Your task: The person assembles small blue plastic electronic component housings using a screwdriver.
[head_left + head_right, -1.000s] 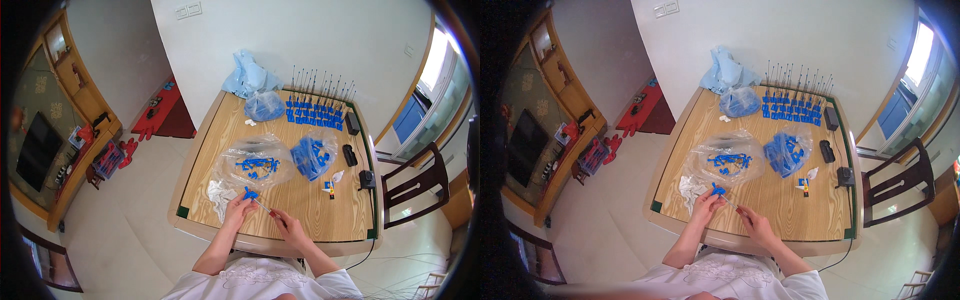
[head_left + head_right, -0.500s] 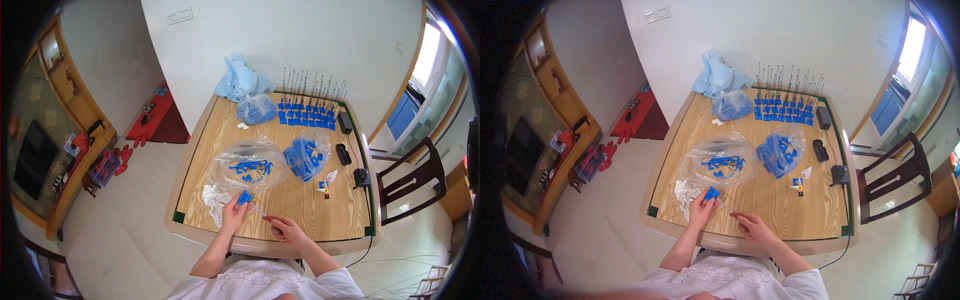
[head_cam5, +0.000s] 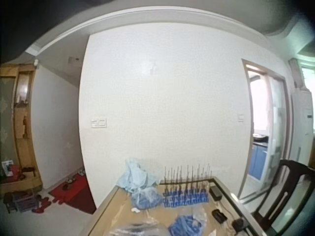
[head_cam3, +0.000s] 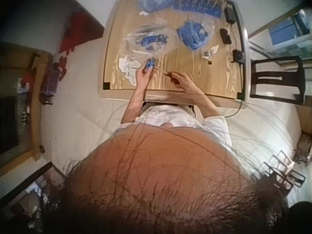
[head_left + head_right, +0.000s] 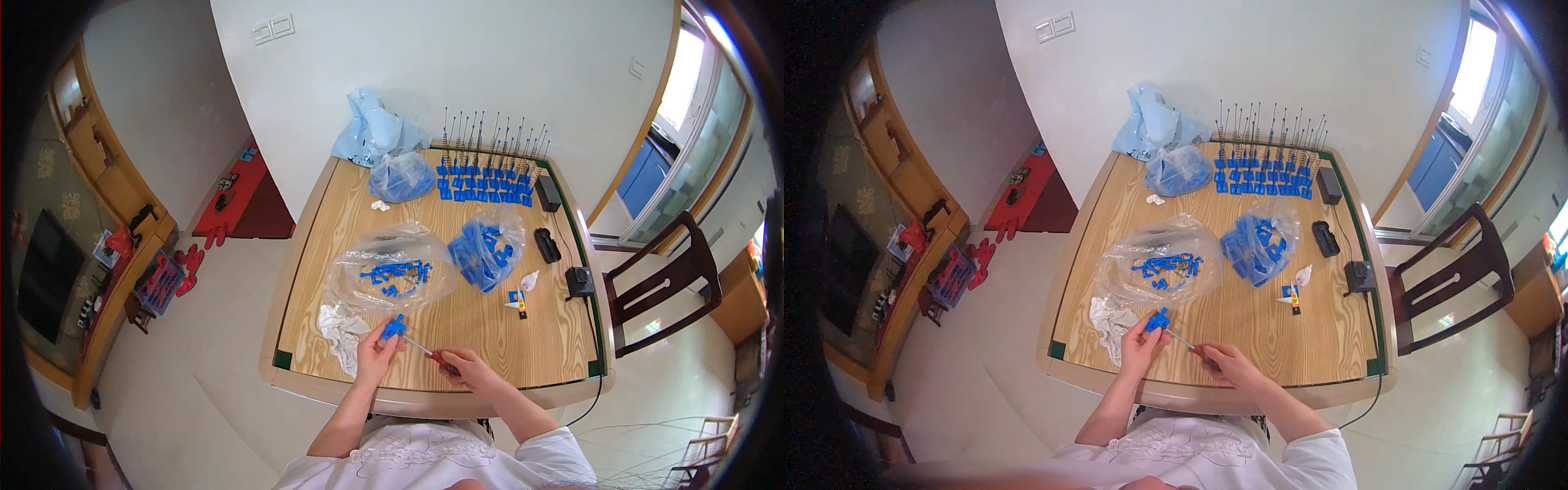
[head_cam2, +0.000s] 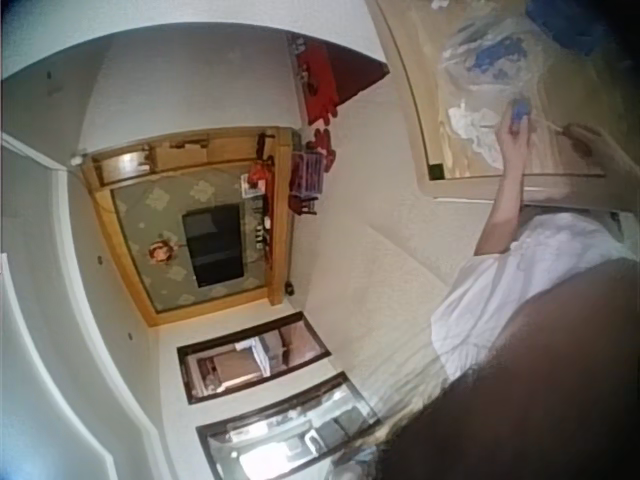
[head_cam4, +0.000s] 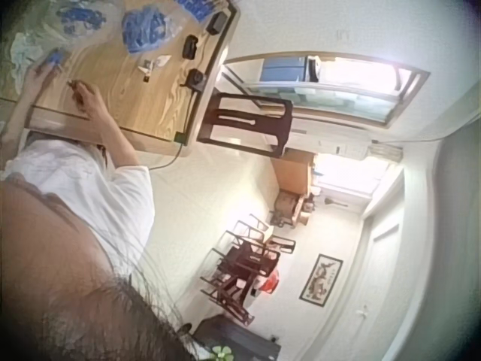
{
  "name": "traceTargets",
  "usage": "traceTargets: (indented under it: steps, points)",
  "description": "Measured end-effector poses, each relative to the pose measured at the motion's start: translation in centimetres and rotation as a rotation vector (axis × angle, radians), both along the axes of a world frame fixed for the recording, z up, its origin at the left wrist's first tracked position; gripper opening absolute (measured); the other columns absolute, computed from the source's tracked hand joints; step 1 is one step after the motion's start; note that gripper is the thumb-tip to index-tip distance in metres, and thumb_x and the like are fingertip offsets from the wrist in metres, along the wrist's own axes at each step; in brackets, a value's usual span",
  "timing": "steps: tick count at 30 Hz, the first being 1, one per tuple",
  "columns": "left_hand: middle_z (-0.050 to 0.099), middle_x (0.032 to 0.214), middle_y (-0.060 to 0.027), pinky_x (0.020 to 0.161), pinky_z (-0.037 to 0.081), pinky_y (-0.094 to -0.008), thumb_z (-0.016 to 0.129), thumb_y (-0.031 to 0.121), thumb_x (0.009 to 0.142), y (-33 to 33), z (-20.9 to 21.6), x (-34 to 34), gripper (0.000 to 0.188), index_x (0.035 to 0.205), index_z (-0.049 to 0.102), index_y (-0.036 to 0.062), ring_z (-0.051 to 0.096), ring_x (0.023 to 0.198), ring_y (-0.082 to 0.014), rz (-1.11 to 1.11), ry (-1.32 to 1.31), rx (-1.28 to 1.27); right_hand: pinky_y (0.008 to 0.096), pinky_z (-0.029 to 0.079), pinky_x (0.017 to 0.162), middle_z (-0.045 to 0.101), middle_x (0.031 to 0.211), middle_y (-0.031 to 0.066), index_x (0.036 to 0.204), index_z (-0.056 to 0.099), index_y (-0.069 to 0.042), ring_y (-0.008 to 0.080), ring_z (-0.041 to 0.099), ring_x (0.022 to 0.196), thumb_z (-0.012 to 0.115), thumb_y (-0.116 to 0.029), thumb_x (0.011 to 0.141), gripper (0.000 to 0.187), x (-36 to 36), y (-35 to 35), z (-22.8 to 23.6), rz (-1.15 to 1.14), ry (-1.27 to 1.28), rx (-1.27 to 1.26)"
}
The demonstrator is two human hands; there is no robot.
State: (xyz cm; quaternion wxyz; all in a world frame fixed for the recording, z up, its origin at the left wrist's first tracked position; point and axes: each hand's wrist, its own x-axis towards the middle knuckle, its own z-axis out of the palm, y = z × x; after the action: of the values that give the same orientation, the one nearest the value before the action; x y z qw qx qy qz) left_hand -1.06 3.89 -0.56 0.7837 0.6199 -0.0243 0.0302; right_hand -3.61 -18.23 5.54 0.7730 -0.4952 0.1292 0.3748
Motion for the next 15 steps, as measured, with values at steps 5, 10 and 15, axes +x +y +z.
traceTargets:
  steps: [5,10,15]
  points:
    - [0.064,0.099,-0.0088,0.075,0.057,-0.0295,0.055,-0.001,0.091,0.2,-0.7,0.1,0.041,0.131,0.049,-0.0009,0.063,0.081,-0.0124,-0.018,0.038,-0.016,0.0303,0.047,0.06,0.055,0.074,0.0031,0.114,0.06,-0.005,0.0162,0.058,0.066,0.055,-0.016,0.095,0.023,-1.2,1.4,-0.6,-0.014,-1.229,-0.821]
    - [0.065,0.099,-0.0088,0.076,0.056,-0.0284,0.055,-0.001,0.092,-0.2,-1.6,0.2,0.039,0.131,0.049,0.0005,0.064,0.081,-0.0124,0.025,0.095,-0.052,0.0369,0.05,0.067,0.064,0.081,0.0129,0.114,0.061,-0.008,0.03,0.063,0.071,0.058,-0.017,0.091,0.024,-0.5,1.5,-1.6,0.005,-0.907,-0.722]
    - [0.06,0.098,-0.0081,0.068,0.051,-0.0277,0.066,0.006,0.084,-1.1,-1.6,0.2,0.035,0.118,0.06,0.0026,0.061,0.08,-0.0162,0.132,-0.081,0.604,0.0405,0.051,0.071,0.067,0.09,0.0187,0.11,0.063,-0.009,0.0352,0.064,0.078,0.057,-0.027,0.091,0.027,0.5,-0.3,-4.7,0.154,-0.734,-0.887]
